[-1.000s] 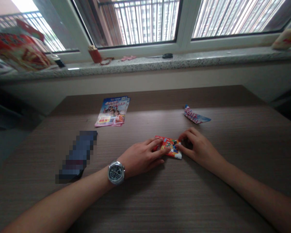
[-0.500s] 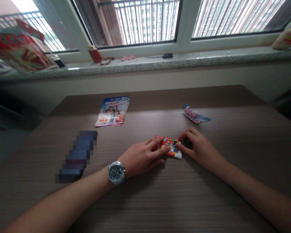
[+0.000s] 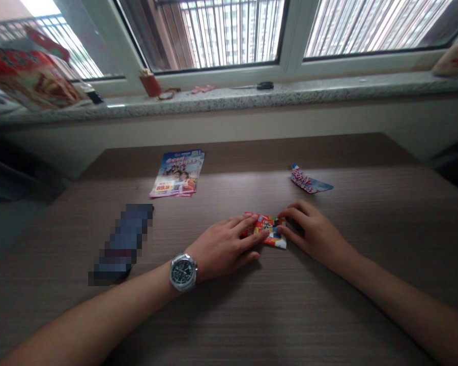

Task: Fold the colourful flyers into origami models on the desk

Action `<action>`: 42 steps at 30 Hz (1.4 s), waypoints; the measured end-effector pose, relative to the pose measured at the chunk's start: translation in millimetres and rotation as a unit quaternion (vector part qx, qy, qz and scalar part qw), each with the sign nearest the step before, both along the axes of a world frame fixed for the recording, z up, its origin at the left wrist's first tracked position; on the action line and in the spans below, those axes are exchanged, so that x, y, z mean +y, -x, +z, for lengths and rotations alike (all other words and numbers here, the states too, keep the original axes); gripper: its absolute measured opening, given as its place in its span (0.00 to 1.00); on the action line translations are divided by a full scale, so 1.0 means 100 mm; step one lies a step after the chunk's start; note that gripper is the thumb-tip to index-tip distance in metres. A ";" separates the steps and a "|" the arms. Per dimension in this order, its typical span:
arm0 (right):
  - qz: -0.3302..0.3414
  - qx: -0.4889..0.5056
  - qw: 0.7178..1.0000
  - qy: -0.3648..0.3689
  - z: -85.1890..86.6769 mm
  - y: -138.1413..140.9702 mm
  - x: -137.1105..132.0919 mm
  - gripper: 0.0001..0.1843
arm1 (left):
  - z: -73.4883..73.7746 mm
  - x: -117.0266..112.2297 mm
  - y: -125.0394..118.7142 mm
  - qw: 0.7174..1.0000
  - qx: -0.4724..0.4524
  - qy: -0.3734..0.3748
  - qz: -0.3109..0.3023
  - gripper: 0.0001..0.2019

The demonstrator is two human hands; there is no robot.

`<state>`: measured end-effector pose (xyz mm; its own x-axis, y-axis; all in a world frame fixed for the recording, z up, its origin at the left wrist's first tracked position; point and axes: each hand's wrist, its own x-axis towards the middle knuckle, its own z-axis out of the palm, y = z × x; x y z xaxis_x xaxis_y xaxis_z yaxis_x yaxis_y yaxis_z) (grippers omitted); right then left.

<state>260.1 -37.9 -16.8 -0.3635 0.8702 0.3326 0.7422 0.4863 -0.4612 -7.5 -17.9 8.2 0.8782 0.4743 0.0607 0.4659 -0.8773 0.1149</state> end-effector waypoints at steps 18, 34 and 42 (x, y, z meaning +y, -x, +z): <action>0.074 -0.056 0.995 -0.030 0.00 0.10 -0.15 0.20 | -0.03 0.01 -0.02 0.999 -0.015 -0.028 -0.005 0.25; 0.059 -0.077 0.995 -0.015 -0.06 0.07 -0.17 0.22 | 0.00 0.11 0.10 0.999 0.019 0.021 -0.034 0.26; 0.067 -0.064 0.996 -0.014 -0.06 0.03 -0.19 0.22 | 0.06 0.22 0.16 0.996 0.007 0.047 -0.073 0.25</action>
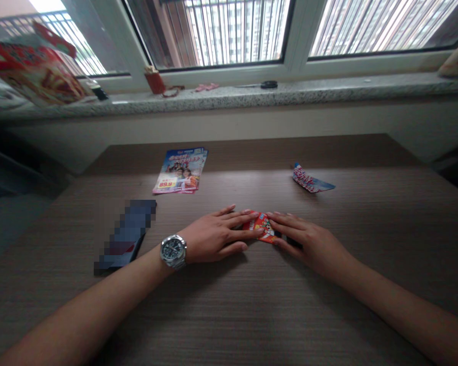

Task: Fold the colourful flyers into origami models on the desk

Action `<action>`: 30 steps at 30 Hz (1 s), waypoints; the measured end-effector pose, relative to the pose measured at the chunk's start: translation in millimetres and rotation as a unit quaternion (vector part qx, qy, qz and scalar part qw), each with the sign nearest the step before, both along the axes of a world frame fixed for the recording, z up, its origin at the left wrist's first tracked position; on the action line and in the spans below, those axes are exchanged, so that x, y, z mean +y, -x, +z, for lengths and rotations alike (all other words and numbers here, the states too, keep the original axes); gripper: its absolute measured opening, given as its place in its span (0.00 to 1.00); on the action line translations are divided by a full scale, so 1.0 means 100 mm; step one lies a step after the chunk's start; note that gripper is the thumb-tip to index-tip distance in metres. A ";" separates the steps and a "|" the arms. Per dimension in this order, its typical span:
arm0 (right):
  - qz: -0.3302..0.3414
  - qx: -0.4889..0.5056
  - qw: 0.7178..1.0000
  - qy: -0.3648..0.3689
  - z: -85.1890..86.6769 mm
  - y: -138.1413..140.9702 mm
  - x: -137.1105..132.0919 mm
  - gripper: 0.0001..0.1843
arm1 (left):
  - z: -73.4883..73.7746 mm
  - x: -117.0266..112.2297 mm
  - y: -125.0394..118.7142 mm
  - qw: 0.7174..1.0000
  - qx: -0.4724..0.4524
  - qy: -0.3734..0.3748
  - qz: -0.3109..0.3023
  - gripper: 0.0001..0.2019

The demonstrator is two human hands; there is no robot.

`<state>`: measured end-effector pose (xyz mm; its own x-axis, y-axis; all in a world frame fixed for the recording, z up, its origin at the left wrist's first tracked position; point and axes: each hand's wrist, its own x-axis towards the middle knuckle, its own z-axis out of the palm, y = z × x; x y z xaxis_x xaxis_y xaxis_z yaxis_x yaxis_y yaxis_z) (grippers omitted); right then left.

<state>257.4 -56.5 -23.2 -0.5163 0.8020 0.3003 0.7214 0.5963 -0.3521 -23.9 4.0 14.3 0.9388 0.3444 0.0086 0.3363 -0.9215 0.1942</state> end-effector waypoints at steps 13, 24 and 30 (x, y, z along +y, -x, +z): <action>0.020 -0.009 1.000 -0.022 0.10 0.05 0.02 0.21 | -0.05 -0.05 -0.05 0.999 -0.045 -0.007 0.028 0.21; 0.060 -0.036 0.996 -0.058 0.14 0.02 0.01 0.18 | -0.05 -0.09 -0.08 0.998 -0.051 -0.014 0.047 0.20; 0.045 -0.052 0.996 -0.062 0.16 -0.04 0.05 0.20 | -0.02 -0.09 -0.11 0.997 -0.036 -0.050 0.046 0.23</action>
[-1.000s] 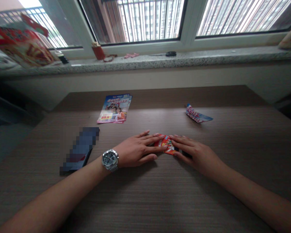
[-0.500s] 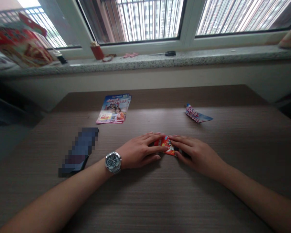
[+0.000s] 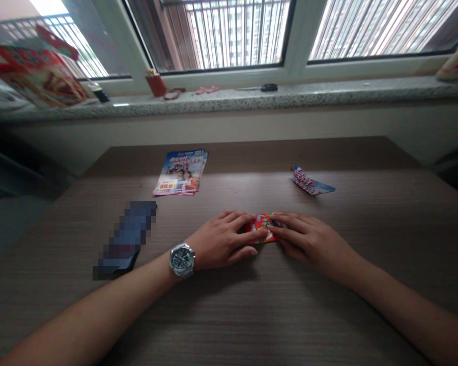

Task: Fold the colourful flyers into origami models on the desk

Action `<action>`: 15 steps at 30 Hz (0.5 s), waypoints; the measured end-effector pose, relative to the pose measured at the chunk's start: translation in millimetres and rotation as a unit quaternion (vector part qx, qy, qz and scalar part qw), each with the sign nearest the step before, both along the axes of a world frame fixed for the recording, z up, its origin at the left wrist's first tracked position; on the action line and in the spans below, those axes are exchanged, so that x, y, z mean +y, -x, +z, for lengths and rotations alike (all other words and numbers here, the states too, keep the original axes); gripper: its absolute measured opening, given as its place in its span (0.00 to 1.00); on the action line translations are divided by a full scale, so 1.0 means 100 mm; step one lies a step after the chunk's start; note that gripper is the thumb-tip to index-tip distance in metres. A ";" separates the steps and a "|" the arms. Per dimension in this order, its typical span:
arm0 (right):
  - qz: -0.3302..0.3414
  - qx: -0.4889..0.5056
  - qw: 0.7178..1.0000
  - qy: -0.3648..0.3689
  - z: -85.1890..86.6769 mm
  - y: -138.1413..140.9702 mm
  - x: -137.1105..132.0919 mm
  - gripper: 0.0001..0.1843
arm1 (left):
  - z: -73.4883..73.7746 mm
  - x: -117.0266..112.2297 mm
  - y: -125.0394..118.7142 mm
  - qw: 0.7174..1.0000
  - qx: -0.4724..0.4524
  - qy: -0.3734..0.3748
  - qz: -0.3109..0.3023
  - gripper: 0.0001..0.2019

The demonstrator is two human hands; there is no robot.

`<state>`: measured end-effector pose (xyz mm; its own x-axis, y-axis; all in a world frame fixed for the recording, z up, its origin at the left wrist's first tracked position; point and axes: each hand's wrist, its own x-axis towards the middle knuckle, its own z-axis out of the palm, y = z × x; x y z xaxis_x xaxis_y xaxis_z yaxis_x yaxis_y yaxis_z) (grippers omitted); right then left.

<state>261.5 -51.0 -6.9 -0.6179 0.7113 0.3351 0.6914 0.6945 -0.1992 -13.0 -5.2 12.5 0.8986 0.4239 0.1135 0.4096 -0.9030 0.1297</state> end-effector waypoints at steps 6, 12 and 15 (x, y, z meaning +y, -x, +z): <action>-0.025 -0.007 1.000 -0.003 -0.03 -0.10 0.06 0.19 | 0.02 0.01 -0.02 0.998 -0.036 -0.001 -0.042 0.23; -0.038 0.020 0.999 0.016 -0.05 -0.06 0.07 0.17 | 0.00 0.00 -0.02 0.994 -0.067 -0.007 -0.090 0.20; -0.025 0.043 0.998 0.031 -0.04 -0.07 0.08 0.17 | -0.01 0.00 -0.02 0.993 -0.071 0.001 -0.094 0.19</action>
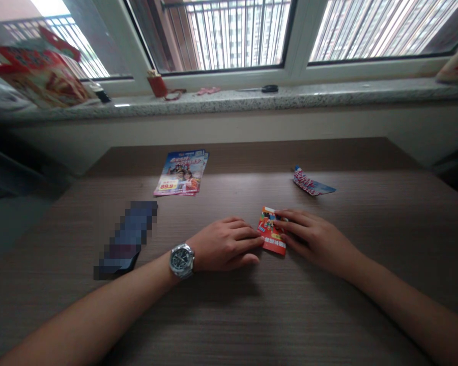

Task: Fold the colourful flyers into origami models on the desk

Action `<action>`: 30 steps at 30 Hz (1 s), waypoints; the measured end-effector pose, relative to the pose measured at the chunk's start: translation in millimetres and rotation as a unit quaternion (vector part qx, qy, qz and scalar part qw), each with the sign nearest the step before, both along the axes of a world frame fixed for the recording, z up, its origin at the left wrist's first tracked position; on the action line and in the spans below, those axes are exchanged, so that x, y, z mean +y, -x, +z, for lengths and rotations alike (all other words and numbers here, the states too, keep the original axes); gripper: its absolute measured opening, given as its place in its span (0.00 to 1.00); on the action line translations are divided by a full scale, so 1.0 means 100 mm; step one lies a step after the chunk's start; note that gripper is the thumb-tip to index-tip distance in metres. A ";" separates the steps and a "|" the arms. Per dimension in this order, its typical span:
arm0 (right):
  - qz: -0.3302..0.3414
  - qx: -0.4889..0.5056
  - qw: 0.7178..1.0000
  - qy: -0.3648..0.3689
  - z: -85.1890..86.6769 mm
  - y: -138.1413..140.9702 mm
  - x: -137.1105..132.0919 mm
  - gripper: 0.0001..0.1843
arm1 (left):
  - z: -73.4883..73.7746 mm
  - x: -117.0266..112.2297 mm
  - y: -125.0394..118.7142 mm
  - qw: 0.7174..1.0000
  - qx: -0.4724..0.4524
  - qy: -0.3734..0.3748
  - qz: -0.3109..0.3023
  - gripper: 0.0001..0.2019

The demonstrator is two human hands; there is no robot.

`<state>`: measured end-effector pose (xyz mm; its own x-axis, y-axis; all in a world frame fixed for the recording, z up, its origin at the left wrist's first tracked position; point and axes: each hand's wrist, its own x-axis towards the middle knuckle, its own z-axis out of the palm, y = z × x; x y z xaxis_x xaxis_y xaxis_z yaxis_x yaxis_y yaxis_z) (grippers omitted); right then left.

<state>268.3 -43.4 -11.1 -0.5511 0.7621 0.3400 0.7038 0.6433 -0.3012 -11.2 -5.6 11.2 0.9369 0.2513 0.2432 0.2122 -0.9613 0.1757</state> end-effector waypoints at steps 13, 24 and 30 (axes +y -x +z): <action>0.075 0.025 0.995 0.053 0.02 0.00 0.01 0.20 | -0.09 0.04 0.03 0.994 0.060 0.034 0.087 0.27; -0.027 0.115 0.989 0.089 -0.07 0.01 0.07 0.08 | -0.06 0.00 -0.01 0.994 0.056 0.022 0.090 0.26; -0.044 0.118 0.989 0.074 -0.11 -0.02 0.10 0.02 | -0.06 -0.01 -0.01 0.994 0.068 0.049 0.076 0.26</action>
<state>270.1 -33.3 -22.5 -0.3988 0.8546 0.3325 0.6547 0.5193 -0.5493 -9.9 -6.4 5.5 0.9088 0.4088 0.0842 0.3819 -0.8958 0.2274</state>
